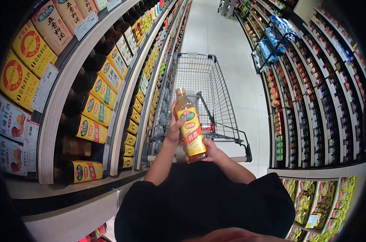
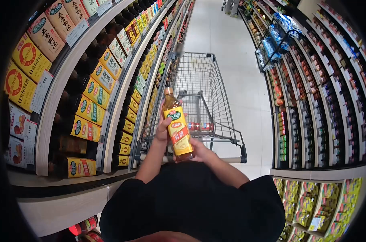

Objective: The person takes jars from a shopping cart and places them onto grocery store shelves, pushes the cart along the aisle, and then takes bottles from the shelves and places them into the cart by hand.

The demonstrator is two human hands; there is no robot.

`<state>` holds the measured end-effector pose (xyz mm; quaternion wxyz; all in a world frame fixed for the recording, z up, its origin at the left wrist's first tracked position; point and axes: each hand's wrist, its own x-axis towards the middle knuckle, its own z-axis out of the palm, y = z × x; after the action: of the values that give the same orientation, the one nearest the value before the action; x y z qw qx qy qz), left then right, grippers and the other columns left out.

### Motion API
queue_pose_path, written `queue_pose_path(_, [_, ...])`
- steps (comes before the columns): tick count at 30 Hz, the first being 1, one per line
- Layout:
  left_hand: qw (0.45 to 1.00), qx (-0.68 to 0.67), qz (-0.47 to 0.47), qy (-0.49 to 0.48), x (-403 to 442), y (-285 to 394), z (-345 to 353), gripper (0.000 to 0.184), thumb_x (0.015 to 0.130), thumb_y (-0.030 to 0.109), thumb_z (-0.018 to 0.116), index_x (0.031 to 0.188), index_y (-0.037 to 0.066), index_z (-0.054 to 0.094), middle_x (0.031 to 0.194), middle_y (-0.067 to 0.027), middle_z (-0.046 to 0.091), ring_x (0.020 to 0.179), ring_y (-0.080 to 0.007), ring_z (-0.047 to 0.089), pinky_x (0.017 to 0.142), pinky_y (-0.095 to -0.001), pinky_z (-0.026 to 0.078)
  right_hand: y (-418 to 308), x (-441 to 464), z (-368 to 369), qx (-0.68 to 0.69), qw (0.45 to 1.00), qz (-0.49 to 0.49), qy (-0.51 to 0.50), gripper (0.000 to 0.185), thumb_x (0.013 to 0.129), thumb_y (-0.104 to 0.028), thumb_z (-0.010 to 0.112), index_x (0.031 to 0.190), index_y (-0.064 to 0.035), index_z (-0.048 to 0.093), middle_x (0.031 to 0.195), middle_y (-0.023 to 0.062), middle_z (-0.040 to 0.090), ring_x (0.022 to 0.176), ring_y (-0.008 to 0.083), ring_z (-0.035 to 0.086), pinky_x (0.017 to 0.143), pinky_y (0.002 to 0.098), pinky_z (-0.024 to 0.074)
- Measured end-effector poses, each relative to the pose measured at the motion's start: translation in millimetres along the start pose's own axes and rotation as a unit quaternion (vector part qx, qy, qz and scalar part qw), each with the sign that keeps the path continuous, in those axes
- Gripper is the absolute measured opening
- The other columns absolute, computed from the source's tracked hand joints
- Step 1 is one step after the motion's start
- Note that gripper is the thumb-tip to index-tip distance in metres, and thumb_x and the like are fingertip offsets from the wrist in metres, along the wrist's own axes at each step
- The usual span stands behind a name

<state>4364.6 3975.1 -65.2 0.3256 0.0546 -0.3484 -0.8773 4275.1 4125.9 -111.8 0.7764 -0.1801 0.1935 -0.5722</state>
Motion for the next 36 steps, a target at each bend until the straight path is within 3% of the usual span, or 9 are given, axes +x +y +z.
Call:
queue_pose_path(7, [0.990, 0.041, 0.038, -0.133, 11, 13, 21, 0.104, 0.078, 0.027, 0.076, 0.155, 0.016, 0.007, 0.146, -0.0213, 0.039, 0.120, -0.0340, 0.057, 0.096, -0.0456, 0.053, -9, -2, 37, 0.146, 0.979, -0.042, -0.139, 0.085, 0.081, -0.058, 0.066, 0.142, -0.0067, 0.038, 0.116, 0.0188, 0.054, 0.102, 0.0352, 0.061, 0.087, 0.0480, 0.0503])
queue_pose_path(15, [0.991, -0.046, -0.110, -0.054, 4, 1, 33, 0.088, 0.087, 0.017, 0.068, 0.154, 0.014, 0.010, 0.138, -0.0176, 0.048, 0.126, -0.0276, 0.052, 0.104, -0.0455, 0.045, -26, -35, 73, 0.322, 0.932, -0.097, -0.132, 0.092, 0.086, -0.069, 0.057, 0.148, -0.0076, 0.030, 0.108, 0.0113, 0.049, 0.092, 0.0232, 0.057, 0.077, 0.0391, 0.0500])
queue_pose_path(19, [0.989, 0.015, -0.143, -0.034, 2, 8, 45, 0.075, 0.087, 0.017, 0.069, 0.147, 0.006, 0.026, 0.133, -0.0176, 0.053, 0.119, -0.0287, 0.059, 0.098, -0.0442, 0.052, -38, -42, 79, -0.032, 0.986, -0.121, 0.108, 0.079, 0.092, -0.048, 0.063, 0.147, -0.0026, 0.030, 0.121, 0.0136, 0.052, 0.105, 0.0231, 0.059, 0.086, 0.0387, 0.0517])
queue_pose_path(21, [0.989, 0.033, -0.145, -0.028, 1, -2, 35, 0.070, 0.088, 0.016, 0.069, 0.145, 0.006, 0.029, 0.130, -0.0176, 0.054, 0.117, -0.0300, 0.060, 0.098, -0.0455, 0.052, -38, -38, 76, -0.352, 0.881, -0.130, 0.287, 0.069, 0.093, -0.024, 0.067, 0.146, 0.0003, 0.030, 0.128, 0.0137, 0.052, 0.113, 0.0224, 0.058, 0.091, 0.0344, 0.0509])
queue_pose_path(24, [0.991, 0.008, -0.130, 0.041, 1, -19, 23, 0.049, 0.090, 0.016, 0.068, 0.132, 0.006, 0.046, 0.117, -0.0149, 0.060, 0.110, -0.0307, 0.062, 0.095, -0.0467, 0.053, -41, -36, 86, -0.590, 0.717, -0.092, 0.359, 0.084, 0.081, -0.032, 0.076, 0.145, 0.0016, 0.032, 0.125, 0.0231, 0.056, 0.111, 0.0389, 0.060, 0.093, 0.0425, 0.0495])
queue_pose_path(25, [0.989, -0.047, -0.121, 0.075, 0, -24, 21, 0.048, 0.090, 0.023, 0.068, 0.130, 0.006, 0.047, 0.115, -0.0131, 0.060, 0.108, -0.0293, 0.062, 0.095, -0.0461, 0.052, -29, -36, 78, -0.704, 0.569, -0.109, 0.410, 0.081, 0.076, -0.029, 0.079, 0.141, 0.0006, 0.040, 0.124, 0.0246, 0.055, 0.108, 0.0434, 0.059, 0.091, 0.0448, 0.0501])
queue_pose_path(29, [0.941, -0.285, -0.089, 0.159, -3, -41, 4, 0.049, 0.093, 0.047, 0.056, 0.123, 0.009, 0.052, 0.110, -0.0098, 0.060, 0.099, -0.0279, 0.061, 0.092, -0.0466, 0.050, -28, -37, 78, -0.768, 0.477, -0.263, 0.337, 0.070, 0.071, -0.025, 0.081, 0.131, -0.0039, 0.054, 0.128, 0.0202, 0.052, 0.110, 0.0372, 0.057, 0.095, 0.0432, 0.0481])
queue_pose_path(32, [0.930, -0.355, -0.091, 0.030, -8, -54, -17, 0.054, 0.092, 0.056, 0.051, 0.120, 0.010, 0.054, 0.107, -0.0087, 0.061, 0.099, -0.0285, 0.060, 0.089, -0.0469, 0.050, -26, -37, 79, -0.758, 0.502, -0.321, 0.266, 0.063, 0.071, -0.019, 0.082, 0.126, -0.0038, 0.057, 0.133, 0.0191, 0.050, 0.119, 0.0367, 0.053, 0.099, 0.0427, 0.0459])
queue_pose_path(36, [0.922, -0.338, -0.100, 0.159, -4, -51, -15, 0.062, 0.090, 0.063, 0.052, 0.119, 0.009, 0.055, 0.108, -0.0104, 0.062, 0.098, -0.0287, 0.061, 0.088, -0.0476, 0.050, -17, -36, 58, -0.681, 0.580, -0.313, 0.320, 0.059, 0.071, -0.017, 0.083, 0.123, -0.0036, 0.059, 0.133, 0.0192, 0.050, 0.116, 0.0356, 0.055, 0.097, 0.0414, 0.0477])
